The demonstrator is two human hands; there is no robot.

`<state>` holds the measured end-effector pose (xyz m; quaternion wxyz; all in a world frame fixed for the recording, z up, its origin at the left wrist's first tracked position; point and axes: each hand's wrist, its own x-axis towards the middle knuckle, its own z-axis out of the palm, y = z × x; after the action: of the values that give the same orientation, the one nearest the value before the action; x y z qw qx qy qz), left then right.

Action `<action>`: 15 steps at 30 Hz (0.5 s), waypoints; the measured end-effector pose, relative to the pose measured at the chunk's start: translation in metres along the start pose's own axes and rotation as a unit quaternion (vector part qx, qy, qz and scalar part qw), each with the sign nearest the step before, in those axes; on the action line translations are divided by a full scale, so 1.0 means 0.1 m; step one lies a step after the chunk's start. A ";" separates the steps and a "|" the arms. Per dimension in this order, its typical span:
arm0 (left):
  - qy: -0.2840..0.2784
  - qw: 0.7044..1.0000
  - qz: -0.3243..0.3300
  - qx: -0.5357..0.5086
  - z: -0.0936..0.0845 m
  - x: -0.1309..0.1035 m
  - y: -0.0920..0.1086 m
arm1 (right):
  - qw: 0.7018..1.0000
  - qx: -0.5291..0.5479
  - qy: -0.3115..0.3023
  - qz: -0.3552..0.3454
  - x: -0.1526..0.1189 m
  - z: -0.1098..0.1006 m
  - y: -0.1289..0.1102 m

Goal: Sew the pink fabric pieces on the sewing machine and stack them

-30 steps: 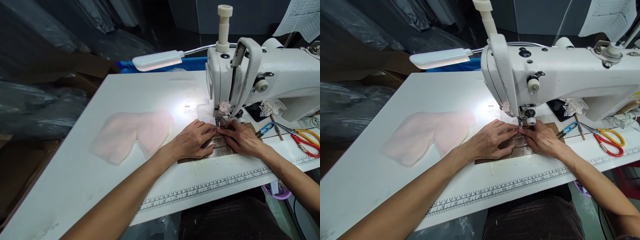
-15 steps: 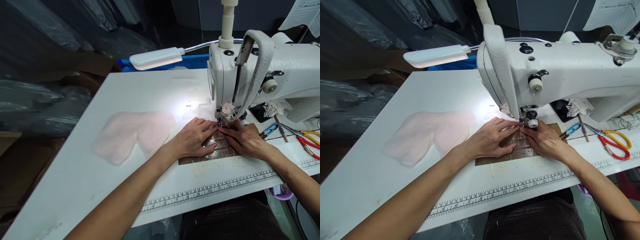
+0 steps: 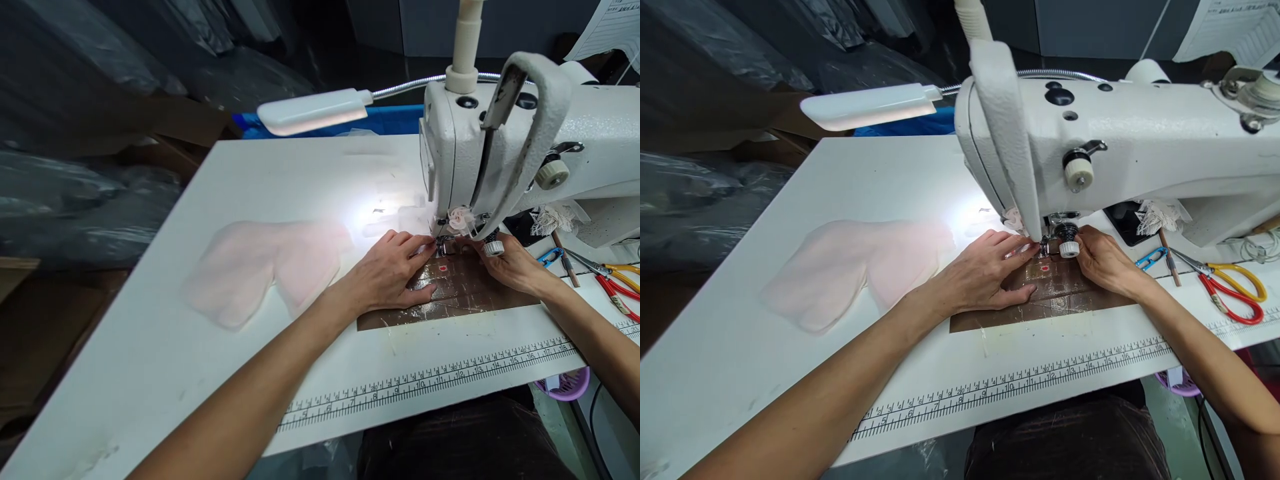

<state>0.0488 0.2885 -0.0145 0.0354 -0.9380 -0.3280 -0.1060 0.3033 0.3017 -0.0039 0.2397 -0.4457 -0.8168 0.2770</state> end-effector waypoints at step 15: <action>0.027 0.993 -0.075 -0.084 0.02 0.01 0.04 | 0.998 0.048 0.038 -0.009 -0.13 0.07 -0.01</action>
<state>0.0527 0.2861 -0.0159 -0.0428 -0.9073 -0.3862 -0.1609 0.3047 0.2884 -0.0102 0.2937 -0.4367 -0.7968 0.2970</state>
